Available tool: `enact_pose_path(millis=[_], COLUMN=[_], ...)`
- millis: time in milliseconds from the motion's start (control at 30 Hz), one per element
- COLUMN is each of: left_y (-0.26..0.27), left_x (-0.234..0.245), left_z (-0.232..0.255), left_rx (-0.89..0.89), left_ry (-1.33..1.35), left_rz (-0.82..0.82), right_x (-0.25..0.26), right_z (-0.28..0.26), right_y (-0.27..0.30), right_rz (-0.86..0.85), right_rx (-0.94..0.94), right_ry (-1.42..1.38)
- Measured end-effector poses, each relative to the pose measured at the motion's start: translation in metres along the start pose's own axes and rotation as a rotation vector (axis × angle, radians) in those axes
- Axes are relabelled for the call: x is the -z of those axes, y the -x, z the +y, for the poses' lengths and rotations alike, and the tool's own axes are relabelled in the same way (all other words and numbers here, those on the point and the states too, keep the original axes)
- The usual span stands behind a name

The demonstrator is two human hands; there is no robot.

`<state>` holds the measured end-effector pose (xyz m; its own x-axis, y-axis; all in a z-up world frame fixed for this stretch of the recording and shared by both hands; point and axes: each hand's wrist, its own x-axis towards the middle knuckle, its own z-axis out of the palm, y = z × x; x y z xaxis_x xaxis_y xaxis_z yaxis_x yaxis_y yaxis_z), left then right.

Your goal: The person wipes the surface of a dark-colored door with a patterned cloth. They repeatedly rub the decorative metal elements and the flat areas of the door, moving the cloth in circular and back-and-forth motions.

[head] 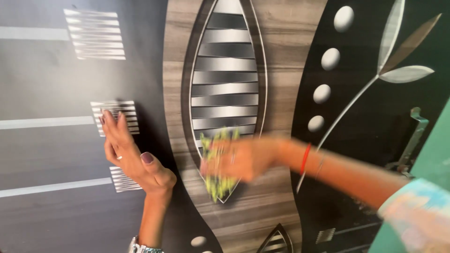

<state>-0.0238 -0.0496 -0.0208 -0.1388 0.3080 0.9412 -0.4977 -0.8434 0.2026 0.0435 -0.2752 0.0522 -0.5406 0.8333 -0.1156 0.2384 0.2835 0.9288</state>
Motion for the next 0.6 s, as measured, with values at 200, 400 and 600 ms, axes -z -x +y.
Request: enact_pose_path(millis=[200,400,600], left_y=[-0.006,-0.003,-0.003], left_x=[0.000,0.001,0.004], left_z=[0.000,0.001,0.001], left_rx=[-0.150,-0.166,-0.183], left_ry=[-0.020,-0.064,-0.042], left_rz=[-0.155,-0.086,-0.098], right_x=[0.049,-0.013,-0.043], right_z=[0.130,0.083,-0.049], right_y=[0.003,-0.079,-0.040], right_rz=[0.053,-0.042,-0.231], right_rx=[-1.321,-1.094,-0.387], right_ry=[-0.088,0.232,-0.401])
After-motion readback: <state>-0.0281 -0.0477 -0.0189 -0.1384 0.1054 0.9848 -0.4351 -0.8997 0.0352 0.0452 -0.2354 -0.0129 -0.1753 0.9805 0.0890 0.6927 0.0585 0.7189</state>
